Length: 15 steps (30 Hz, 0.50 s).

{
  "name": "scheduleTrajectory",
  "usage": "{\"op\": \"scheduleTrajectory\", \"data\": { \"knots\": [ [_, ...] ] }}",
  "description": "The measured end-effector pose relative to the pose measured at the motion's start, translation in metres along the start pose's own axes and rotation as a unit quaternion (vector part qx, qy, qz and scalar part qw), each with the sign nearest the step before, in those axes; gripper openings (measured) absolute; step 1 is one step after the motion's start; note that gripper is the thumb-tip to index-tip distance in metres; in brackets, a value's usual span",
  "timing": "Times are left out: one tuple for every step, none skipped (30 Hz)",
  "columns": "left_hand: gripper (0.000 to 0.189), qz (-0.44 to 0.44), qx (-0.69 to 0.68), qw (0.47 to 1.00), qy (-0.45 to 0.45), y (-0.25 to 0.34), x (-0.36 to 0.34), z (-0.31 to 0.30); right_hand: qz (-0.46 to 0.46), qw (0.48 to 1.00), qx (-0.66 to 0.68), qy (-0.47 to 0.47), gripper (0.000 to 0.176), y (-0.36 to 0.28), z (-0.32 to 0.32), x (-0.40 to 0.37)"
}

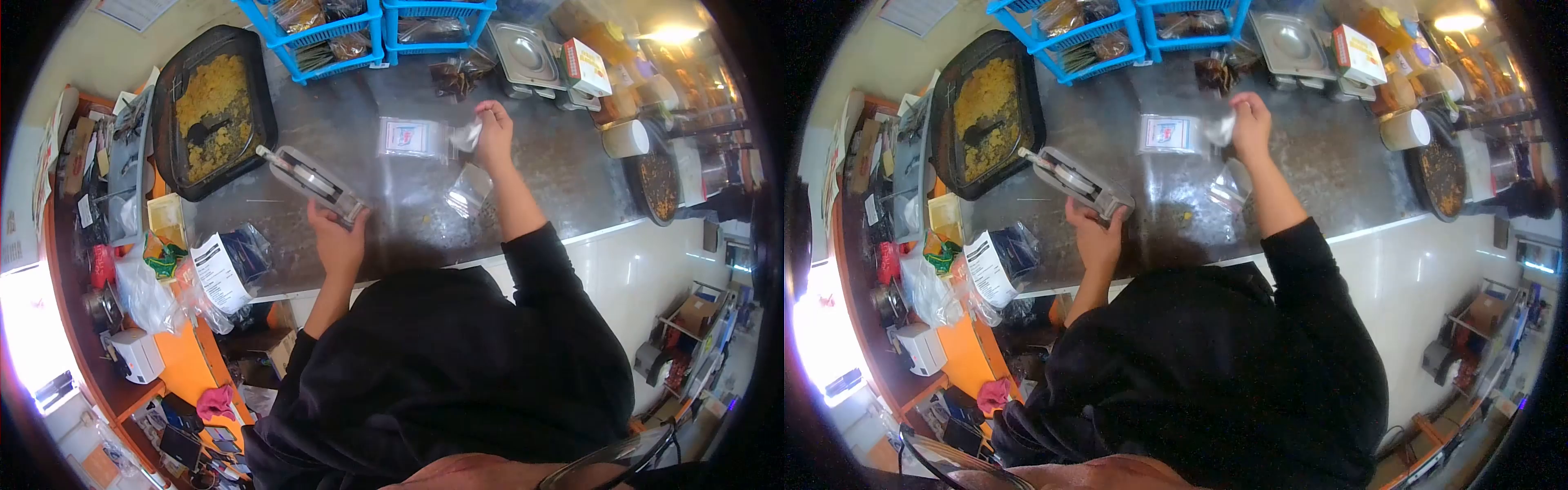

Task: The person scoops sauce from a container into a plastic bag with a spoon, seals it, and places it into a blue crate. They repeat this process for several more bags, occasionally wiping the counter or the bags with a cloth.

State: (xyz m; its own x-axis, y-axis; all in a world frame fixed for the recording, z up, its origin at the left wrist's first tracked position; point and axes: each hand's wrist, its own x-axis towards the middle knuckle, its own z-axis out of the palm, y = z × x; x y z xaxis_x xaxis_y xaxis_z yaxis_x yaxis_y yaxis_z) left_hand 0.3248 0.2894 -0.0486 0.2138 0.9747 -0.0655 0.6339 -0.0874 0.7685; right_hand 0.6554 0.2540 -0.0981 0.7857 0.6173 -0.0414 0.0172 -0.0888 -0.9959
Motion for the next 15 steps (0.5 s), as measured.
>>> {"op": "scheduleTrajectory", "data": {
  "knots": [
    [0.1, -0.002, -0.015, 1.0, 0.014, -0.004, 0.001, 0.0, 0.037, 0.993, -0.099, -0.047, 0.034, -0.018, -0.003, -0.006],
    [0.098, 0.022, -0.002, 0.998, 0.061, -0.008, 0.001, 0.001, 0.072, 0.974, -0.194, -0.093, 0.039, -0.031, -0.004, -0.014],
    [0.096, 0.048, 0.009, 0.993, 0.109, -0.013, 0.002, 0.004, 0.065, 0.945, -0.309, -0.088, 0.044, -0.036, 0.001, -0.023],
    [0.094, 0.074, 0.017, 0.985, 0.157, -0.013, 0.002, 0.005, 0.058, 0.901, -0.421, -0.082, 0.049, -0.042, 0.011, -0.033],
    [0.092, 0.162, 0.056, 0.971, 0.165, -0.014, 0.003, 0.005, 0.048, 0.844, -0.528, -0.076, 0.054, -0.046, 0.018, -0.037],
    [0.089, 0.246, 0.096, 0.949, 0.173, -0.01, 0.005, 0.002, 0.077, 0.843, -0.527, -0.073, 0.064, -0.042, 0.02, -0.035],
    [0.087, 0.327, 0.137, 0.917, 0.18, -0.007, 0.005, -0.001, 0.071, 0.849, -0.509, -0.12, 0.064, -0.038, 0.022, -0.034],
    [0.085, 0.361, 0.138, 0.915, 0.114, -0.002, 0.005, -0.001, 0.064, 0.854, -0.489, -0.167, 0.064, -0.036, 0.026, -0.032],
    [0.083, 0.392, 0.141, 0.908, 0.047, 0.016, 0.006, -0.003, 0.056, 0.856, -0.468, -0.214, 0.064, -0.035, 0.029, -0.032],
    [0.081, 0.42, 0.143, 0.896, -0.023, 0.029, 0.007, -0.002, 0.058, 0.866, -0.46, -0.186, 0.064, -0.044, 0.029, -0.037],
    [0.083, 0.424, 0.149, 0.892, -0.053, 0.033, 0.009, 0.004, 0.061, 0.876, -0.452, -0.158, 0.065, -0.053, 0.025, -0.045],
    [0.085, 0.429, 0.153, 0.886, -0.083, 0.039, 0.013, 0.014, 0.063, 0.884, -0.445, -0.127, 0.065, -0.06, 0.019, -0.051],
    [0.087, 0.434, 0.155, 0.881, -0.111, 0.046, 0.021, 0.024, 0.061, 0.87, -0.472, -0.13, 0.063, -0.062, 0.008, -0.053],
    [0.089, 0.442, 0.175, 0.872, -0.117, 0.052, 0.03, 0.033, 0.061, 0.853, -0.5, -0.133, 0.062, -0.062, -0.008, -0.054],
    [0.091, 0.448, 0.194, 0.864, -0.125, 0.059, 0.04, 0.044, 0.064, 0.835, -0.529, -0.137, 0.061, -0.061, -0.022, -0.058]
  ]
}}
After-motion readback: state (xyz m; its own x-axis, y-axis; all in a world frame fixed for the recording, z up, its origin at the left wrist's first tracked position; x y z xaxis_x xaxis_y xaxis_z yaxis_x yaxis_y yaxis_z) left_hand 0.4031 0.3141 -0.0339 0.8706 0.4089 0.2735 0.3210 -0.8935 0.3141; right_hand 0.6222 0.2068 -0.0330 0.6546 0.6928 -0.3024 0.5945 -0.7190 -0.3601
